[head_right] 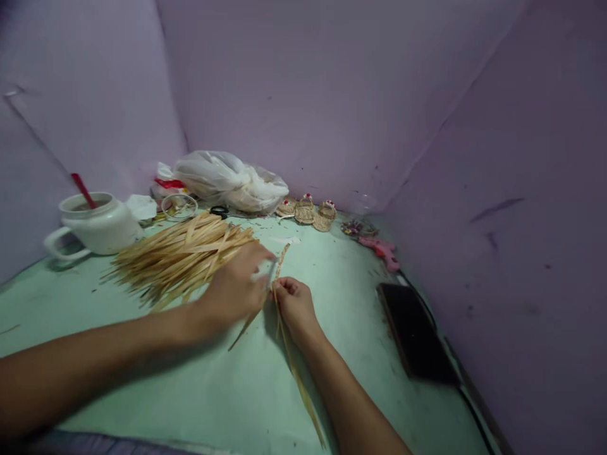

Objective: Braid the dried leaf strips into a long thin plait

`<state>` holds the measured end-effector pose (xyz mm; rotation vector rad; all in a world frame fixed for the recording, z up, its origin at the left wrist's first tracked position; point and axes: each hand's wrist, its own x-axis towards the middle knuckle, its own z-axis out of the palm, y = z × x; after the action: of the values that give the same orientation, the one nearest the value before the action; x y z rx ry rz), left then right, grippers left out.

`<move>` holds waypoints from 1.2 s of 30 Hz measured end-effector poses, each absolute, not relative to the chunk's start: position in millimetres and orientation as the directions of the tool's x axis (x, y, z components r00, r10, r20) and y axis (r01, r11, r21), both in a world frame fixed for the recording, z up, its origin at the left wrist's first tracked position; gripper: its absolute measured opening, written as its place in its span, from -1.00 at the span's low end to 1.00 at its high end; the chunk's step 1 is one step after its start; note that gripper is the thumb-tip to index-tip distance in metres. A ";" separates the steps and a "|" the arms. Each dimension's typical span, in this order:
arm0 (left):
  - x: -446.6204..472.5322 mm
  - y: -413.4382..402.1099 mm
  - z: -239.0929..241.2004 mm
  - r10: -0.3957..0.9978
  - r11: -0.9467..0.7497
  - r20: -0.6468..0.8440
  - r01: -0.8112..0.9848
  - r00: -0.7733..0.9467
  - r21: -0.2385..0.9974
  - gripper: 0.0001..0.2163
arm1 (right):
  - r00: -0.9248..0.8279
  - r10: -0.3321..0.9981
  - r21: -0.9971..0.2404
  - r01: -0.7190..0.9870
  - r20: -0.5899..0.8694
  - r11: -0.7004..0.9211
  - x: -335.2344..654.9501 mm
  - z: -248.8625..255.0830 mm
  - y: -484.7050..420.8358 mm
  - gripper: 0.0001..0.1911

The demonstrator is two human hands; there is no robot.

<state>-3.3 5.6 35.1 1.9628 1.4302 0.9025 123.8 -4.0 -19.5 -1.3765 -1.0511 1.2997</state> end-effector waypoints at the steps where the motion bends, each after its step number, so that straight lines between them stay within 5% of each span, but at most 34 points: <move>1: -3.8 13.3 34.5 0.977 -0.198 0.119 0.563 0.174 0.802 -0.74 | 0.069 0.977 -0.979 -0.031 -0.201 -0.199 123.8 -19.6 -3.7 -0.76; 5: -3.5 31.4 28.0 0.861 0.314 -0.382 0.239 0.337 0.919 -0.72 | 0.034 0.981 -0.978 -0.088 -0.192 -0.188 124.3 -23.2 -2.0 -0.79; 10: 0.6 26.1 21.9 0.668 0.560 -0.467 0.022 0.580 0.828 -0.92 | 0.038 0.982 -0.975 -0.131 -0.184 -0.178 125.1 -25.3 -0.3 -0.82; 17: -8.3 31.9 17.5 0.633 0.516 -0.498 0.157 0.593 0.842 -0.86 | 0.020 0.986 -0.970 -0.182 -0.168 -0.161 123.5 -19.5 -1.9 -0.83; 27: -4.1 29.7 6.2 0.826 0.331 -0.413 0.263 0.384 0.906 -0.80 | 0.030 0.997 -0.997 -0.034 -0.077 -0.076 126.9 -21.3 -1.5 -0.87; 36: -6.0 31.3 10.7 0.838 0.274 -0.372 0.281 0.400 0.920 -0.86 | -0.103 0.989 -0.974 -0.187 -0.109 -0.127 132.8 -10.4 -1.9 -0.81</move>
<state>-6.0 31.3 10.7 1.2853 1.1483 0.5140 132.8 -1.9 -10.4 -1.1027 -1.0709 1.4503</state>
